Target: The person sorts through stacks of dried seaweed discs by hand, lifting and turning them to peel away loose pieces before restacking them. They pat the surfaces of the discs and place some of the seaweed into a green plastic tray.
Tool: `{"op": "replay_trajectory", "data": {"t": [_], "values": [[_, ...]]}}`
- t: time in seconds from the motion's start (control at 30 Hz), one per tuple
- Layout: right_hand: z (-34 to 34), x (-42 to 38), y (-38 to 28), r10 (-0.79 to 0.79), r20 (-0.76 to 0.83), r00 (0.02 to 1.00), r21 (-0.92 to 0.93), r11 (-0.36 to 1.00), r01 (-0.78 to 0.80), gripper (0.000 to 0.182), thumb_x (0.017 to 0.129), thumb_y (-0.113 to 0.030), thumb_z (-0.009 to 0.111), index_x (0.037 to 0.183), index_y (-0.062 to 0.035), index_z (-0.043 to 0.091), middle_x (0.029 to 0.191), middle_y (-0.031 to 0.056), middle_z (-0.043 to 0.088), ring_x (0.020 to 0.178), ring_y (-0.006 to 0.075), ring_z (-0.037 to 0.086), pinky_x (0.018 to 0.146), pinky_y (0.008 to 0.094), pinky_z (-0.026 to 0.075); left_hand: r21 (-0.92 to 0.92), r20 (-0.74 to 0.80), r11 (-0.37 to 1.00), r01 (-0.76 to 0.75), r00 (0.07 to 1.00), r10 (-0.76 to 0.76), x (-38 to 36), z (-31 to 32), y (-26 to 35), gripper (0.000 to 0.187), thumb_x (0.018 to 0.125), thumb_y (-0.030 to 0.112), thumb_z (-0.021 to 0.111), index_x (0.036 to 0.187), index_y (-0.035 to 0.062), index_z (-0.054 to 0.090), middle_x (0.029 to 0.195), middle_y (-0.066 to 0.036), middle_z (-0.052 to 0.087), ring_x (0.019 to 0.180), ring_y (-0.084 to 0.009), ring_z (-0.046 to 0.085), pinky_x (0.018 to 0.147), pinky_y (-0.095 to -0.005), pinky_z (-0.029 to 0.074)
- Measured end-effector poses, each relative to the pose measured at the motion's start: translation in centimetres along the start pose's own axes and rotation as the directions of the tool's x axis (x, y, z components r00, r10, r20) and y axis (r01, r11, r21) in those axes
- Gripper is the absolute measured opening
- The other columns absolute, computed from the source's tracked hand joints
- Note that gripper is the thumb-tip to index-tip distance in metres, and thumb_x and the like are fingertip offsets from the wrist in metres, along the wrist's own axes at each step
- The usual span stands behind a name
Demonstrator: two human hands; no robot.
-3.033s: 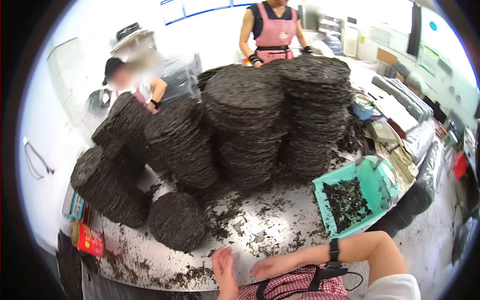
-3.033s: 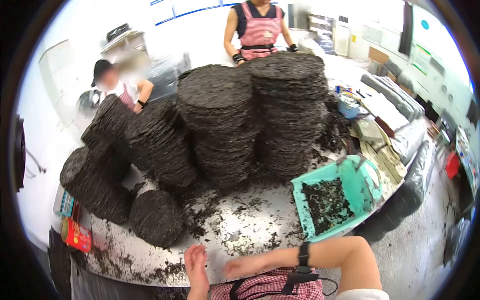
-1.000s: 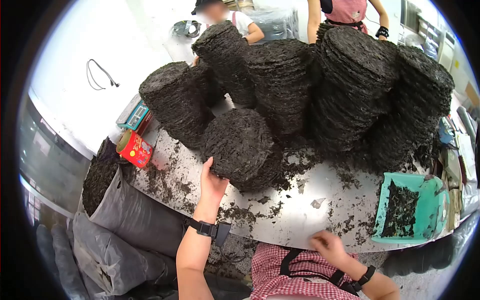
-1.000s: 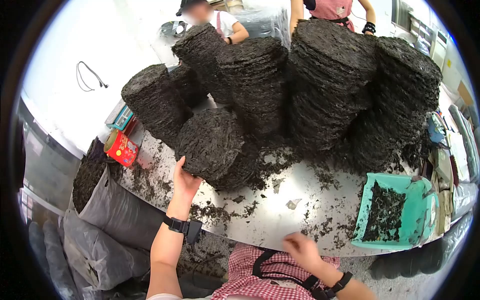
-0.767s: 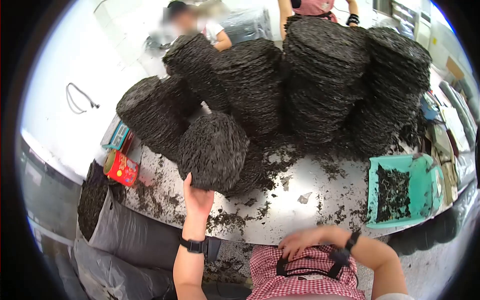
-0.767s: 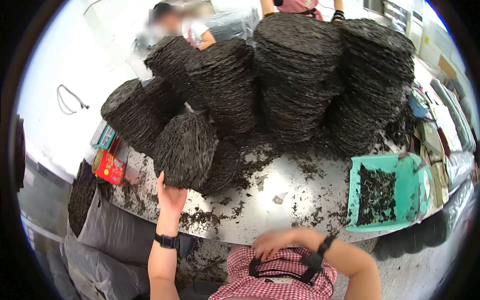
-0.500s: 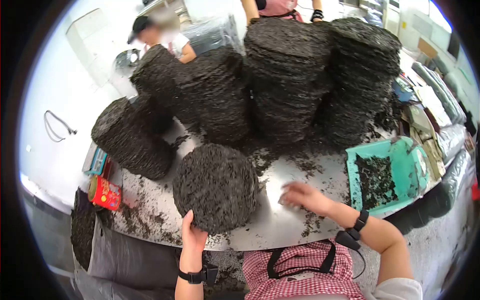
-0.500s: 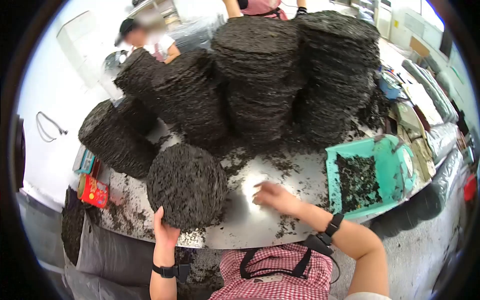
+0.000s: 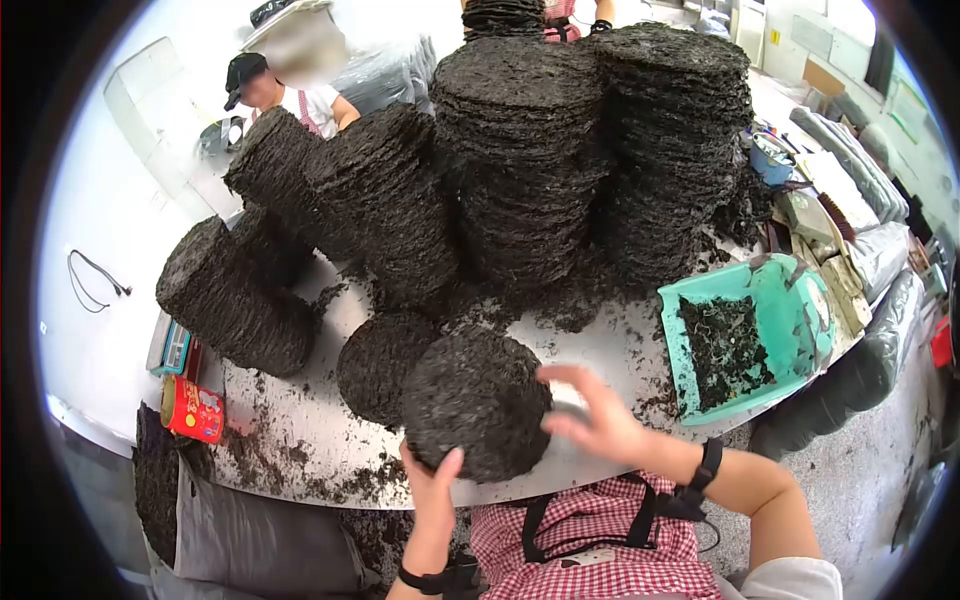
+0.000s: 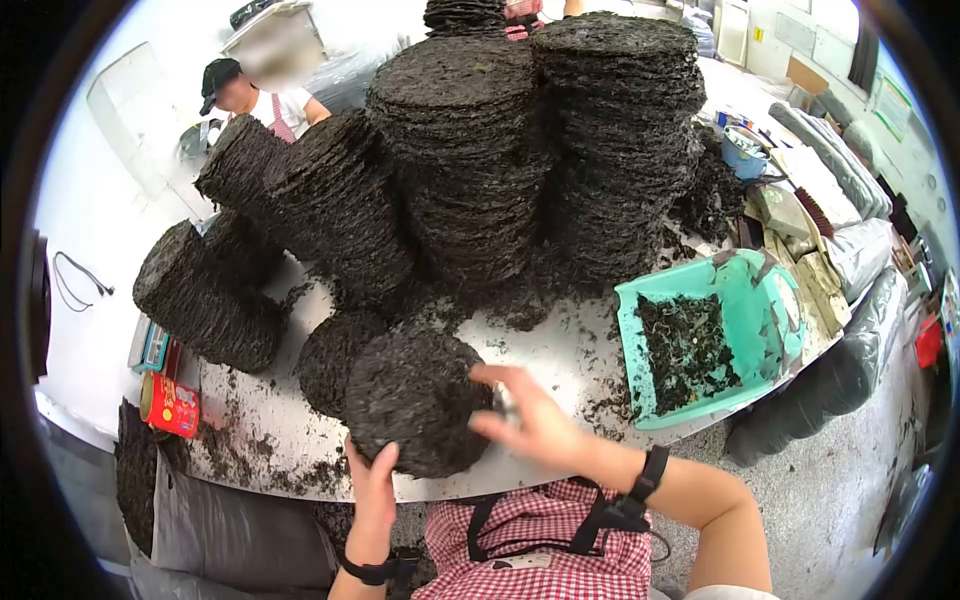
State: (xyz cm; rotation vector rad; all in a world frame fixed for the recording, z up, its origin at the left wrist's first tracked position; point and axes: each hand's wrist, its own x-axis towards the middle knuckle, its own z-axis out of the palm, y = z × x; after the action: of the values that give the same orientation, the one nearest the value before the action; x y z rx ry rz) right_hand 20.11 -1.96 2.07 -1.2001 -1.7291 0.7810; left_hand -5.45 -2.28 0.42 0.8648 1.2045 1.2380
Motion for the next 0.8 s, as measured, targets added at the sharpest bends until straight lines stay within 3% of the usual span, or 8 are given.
{"op": "replay_trajectory", "data": {"t": [0.03,0.1,0.17,0.3,0.47,0.57,0.73,0.8], "values": [[1.0,-0.7,-1.3,-0.122,0.071,0.99,-0.013,0.992,0.123,0.06,0.081,-0.028,0.068,0.128,-0.002,0.043,0.135,0.0202,0.042,0.125,0.0359,0.041,0.105,0.0429,0.033,0.108,0.022,0.99,-0.092,0.996,0.091,-0.4,0.8,-0.3,0.087,0.073,0.012,0.073,0.14,0.0039,0.018,0.133,-0.013,0.037,0.123,-0.025,0.038,0.105,-0.0392,0.03],[2.6,-1.4,-2.1,-0.144,0.069,0.987,-0.104,0.983,0.151,0.069,0.076,-0.029,0.073,0.13,-0.0017,0.04,0.141,0.0211,0.035,0.127,0.0368,0.038,0.108,0.0466,0.029,0.033,0.219,0.987,-0.157,0.965,0.147,-1.5,1.7,-0.4,0.09,0.073,0.01,0.075,0.137,0.0018,0.013,0.134,-0.016,0.034,0.124,-0.0254,0.037,0.105,-0.0398,0.031],[3.9,-1.4,-1.6,-0.129,0.002,0.992,-0.121,0.984,0.128,0.073,0.072,-0.027,0.076,0.13,-0.0019,0.039,0.141,0.0219,0.034,0.127,0.0379,0.038,0.108,0.0481,0.028,-0.006,0.251,0.996,-0.094,0.964,0.093,-2.0,2.9,-0.2,0.09,0.073,0.007,0.075,0.138,0.0031,0.013,0.133,-0.016,0.035,0.124,-0.0246,0.038,0.104,-0.0397,0.035],[4.0,-1.2,-1.7,-0.049,-0.024,0.999,-0.071,0.996,0.047,0.066,0.067,-0.02,0.08,0.12,-0.0038,0.043,0.139,0.0206,0.034,0.129,0.039,0.034,0.105,0.0471,0.032,0.057,0.294,0.972,0.228,0.927,-0.235,-0.5,2.4,-0.9,0.089,0.073,0.004,0.074,0.138,0.0056,0.013,0.13,-0.015,0.039,0.118,-0.0242,0.046,0.097,-0.0364,0.044],[2.3,-1.0,-1.5,0.031,0.163,0.986,0.077,0.996,-0.044,0.063,0.067,-0.018,0.08,0.118,-0.0064,0.044,0.142,0.0168,0.031,0.132,0.0348,0.032,0.105,0.0437,0.032,-0.053,0.31,0.956,0.289,0.914,-0.259,-0.8,2.3,-1.8,0.072,0.068,0.002,0.079,0.127,0.0046,0.039,0.118,-0.008,0.052,0.109,-0.0205,0.054,0.095,-0.0358,0.047],[0.7,-0.8,-1.4,0.035,0.246,0.969,0.177,0.981,-0.08,0.058,0.07,-0.014,0.077,0.119,-0.0054,0.047,0.142,0.015,0.034,0.131,0.0324,0.035,0.106,0.0428,0.031,-0.026,0.337,0.951,0.307,0.899,-0.281,-1.1,1.8,-1.2,0.07,0.067,0.0,0.079,0.126,0.0036,0.04,0.116,-0.009,0.054,0.106,-0.0203,0.056,0.092,-0.0347,0.049],[1.6,-1.5,-4.1,-0.071,-0.02,0.997,-0.231,0.971,0.064,0.046,0.078,-0.002,0.058,0.124,-0.0065,0.051,0.117,0.0149,0.06,0.1,0.0303,0.061,0.086,0.0351,0.05,0.062,0.314,0.998,0.03,0.948,-0.048,-2.1,2.6,-0.7,0.07,0.069,0.004,0.079,0.125,-0.0014,0.037,0.116,-0.012,0.054,0.103,-0.0191,0.057,0.089,-0.0344,0.051],[0.8,-1.3,-4.1,0.039,-0.077,0.996,-0.118,0.992,-0.048,0.043,0.08,0.0,0.055,0.122,-0.0051,0.054,0.113,0.0154,0.062,0.095,0.0282,0.063,0.084,0.0328,0.05,0.086,0.211,0.996,-0.018,0.978,-0.001,-2.3,2.1,-1.8,0.069,0.068,0.003,0.08,0.123,-0.0017,0.04,0.115,-0.011,0.055,0.101,-0.019,0.058,0.087,-0.0332,0.051]]}}
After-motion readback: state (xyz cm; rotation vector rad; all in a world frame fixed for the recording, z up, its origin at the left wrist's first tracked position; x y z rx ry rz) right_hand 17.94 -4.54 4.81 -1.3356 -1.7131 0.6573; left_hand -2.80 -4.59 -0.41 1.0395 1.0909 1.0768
